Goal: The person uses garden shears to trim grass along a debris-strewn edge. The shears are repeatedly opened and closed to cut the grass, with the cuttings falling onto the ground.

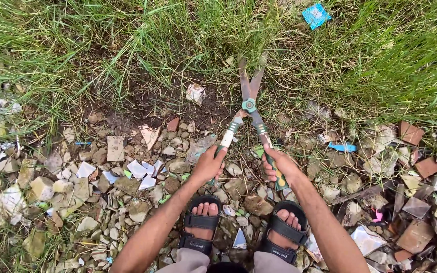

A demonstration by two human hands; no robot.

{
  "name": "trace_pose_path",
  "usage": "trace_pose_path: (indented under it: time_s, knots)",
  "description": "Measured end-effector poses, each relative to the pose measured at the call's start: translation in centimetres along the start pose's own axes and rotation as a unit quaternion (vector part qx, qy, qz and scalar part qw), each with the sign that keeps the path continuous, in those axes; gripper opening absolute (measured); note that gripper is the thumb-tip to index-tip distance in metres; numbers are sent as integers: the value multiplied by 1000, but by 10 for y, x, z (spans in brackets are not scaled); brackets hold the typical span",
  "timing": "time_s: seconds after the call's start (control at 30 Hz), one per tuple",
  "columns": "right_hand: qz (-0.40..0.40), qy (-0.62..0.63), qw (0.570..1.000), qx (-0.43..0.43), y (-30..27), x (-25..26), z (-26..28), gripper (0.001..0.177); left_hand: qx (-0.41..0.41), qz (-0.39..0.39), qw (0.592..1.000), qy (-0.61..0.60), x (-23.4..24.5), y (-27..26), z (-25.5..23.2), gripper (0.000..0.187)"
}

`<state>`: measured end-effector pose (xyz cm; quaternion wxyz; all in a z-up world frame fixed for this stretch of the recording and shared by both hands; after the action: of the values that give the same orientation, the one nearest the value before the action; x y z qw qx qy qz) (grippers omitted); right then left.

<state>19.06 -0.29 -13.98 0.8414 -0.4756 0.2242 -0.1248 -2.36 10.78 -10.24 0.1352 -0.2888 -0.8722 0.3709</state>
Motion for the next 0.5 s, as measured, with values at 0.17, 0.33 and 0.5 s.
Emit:
trace_pose_path:
  time_s: [0.17, 0.33, 0.5]
  knots:
    - [120, 76, 990, -3, 13, -14, -29, 43, 54, 1, 996, -75, -6, -18, -1, 45]
    - [160, 148, 976, 6, 4, -27, -25, 40, 97, 43, 970, -219, -13, -19, 3, 34]
    - [127, 128, 984, 1, -8, -40, -28, 34, 114, 62, 962, -240, -19, -28, 13, 31]
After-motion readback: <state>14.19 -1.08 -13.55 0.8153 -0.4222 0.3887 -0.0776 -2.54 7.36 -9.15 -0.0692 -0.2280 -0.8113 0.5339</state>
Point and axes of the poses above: each hand's wrist, its own y-axis towards the middle knuckle, its own x-axis out of the back of the hand, z = x × y, the point moved 5 cm from there along y, towards the middle knuckle, and after that the axes turned 5 degrees about -y, right-handed, at the moved point
